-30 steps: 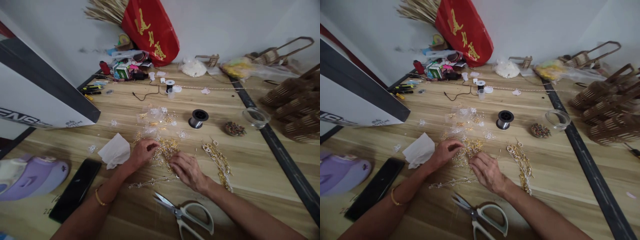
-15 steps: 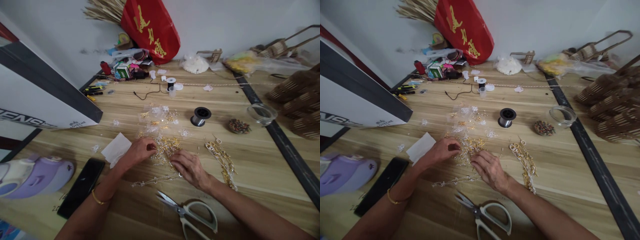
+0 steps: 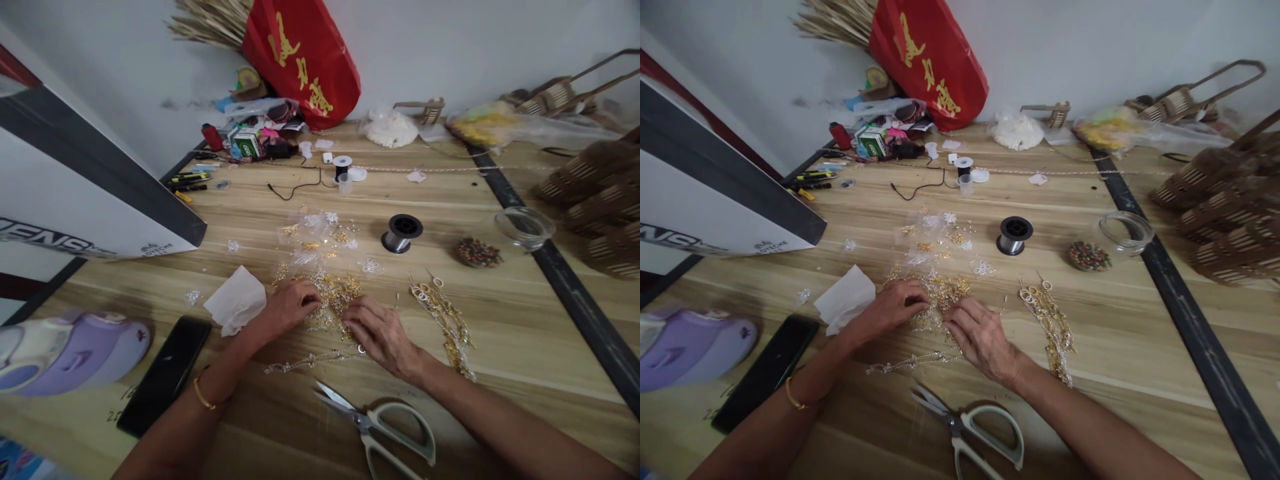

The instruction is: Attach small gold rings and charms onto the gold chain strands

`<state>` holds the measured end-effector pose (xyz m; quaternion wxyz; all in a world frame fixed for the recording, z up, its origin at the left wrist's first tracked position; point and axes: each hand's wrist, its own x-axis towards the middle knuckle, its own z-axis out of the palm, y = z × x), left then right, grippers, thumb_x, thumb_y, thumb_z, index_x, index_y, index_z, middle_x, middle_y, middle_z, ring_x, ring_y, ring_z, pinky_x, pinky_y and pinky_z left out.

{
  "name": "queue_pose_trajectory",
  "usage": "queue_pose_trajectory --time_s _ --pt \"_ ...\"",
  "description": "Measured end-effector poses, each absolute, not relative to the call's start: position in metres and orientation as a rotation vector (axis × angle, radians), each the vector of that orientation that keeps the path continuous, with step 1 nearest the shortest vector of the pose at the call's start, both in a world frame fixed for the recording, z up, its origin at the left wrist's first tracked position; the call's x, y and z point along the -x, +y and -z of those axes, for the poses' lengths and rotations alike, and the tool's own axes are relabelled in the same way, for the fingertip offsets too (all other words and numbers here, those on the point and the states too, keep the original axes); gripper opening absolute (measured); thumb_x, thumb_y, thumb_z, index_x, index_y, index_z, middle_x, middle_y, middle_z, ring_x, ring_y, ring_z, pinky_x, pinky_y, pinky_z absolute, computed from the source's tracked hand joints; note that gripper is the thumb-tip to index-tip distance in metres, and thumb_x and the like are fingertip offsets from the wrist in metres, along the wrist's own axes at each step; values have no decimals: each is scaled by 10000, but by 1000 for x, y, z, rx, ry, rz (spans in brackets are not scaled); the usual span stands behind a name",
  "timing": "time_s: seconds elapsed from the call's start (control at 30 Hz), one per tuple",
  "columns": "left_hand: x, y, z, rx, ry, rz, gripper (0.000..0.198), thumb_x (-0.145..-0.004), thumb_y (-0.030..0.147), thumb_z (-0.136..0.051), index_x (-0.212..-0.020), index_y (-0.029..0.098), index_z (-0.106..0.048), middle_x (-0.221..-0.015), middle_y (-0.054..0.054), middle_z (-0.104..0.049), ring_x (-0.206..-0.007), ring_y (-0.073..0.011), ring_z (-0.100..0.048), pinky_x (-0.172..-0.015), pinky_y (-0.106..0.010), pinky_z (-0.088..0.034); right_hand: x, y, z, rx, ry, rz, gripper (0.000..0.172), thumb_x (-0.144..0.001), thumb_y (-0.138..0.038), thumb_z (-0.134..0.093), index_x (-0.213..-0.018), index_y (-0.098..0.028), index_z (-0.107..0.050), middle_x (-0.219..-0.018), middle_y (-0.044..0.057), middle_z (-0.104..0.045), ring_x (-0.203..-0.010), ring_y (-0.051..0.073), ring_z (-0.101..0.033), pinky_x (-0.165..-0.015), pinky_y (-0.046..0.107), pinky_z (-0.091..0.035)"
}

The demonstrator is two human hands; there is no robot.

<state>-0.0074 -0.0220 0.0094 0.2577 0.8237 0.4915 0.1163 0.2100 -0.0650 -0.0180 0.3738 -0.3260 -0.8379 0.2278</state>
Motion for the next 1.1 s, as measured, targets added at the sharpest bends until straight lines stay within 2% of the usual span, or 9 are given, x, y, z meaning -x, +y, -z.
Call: queue_pose_trajectory --time_s 0.17,0.4,0.57,1.1 --pt "9 -19 -10 -2084 1301 -438 144 -812 210 -555 -811 180 -696 -830 -29 -706 -792 -160 -620 -761 -286 -457 -210 -65 17 839 -2129 -593 136 -923 -150 -449 -950 -172 -581 -873 66 -609 -827 159 -576 -720 288 -498" --pt "20 -13 -12 -1851 1323 -577 110 -762 203 -593 -798 163 -689 -801 -32 -711 -757 -151 -628 -716 -270 -481 -210 -64 16 840 -2121 -577 141 -927 -160 -438 -947 -170 -578 -860 68 -617 -809 162 -576 -717 292 -498" --pt "22 -14 -12 -1941 1225 -434 91 -742 215 -614 -738 154 -681 -734 -16 -657 -667 -121 -569 -624 -226 -441 -210 -65 18 856 -2129 -562 129 -923 -162 -450 -944 -169 -577 -865 70 -619 -795 164 -576 -698 291 -490" --pt "14 -18 -10 -2241 1307 -288 121 -794 232 -575 -745 188 -677 -750 -15 -648 -722 -153 -570 -714 -275 -417 -211 -64 18 840 -2145 -555 130 -927 -169 -449 -955 -179 -575 -875 67 -622 -826 168 -579 -717 296 -492"
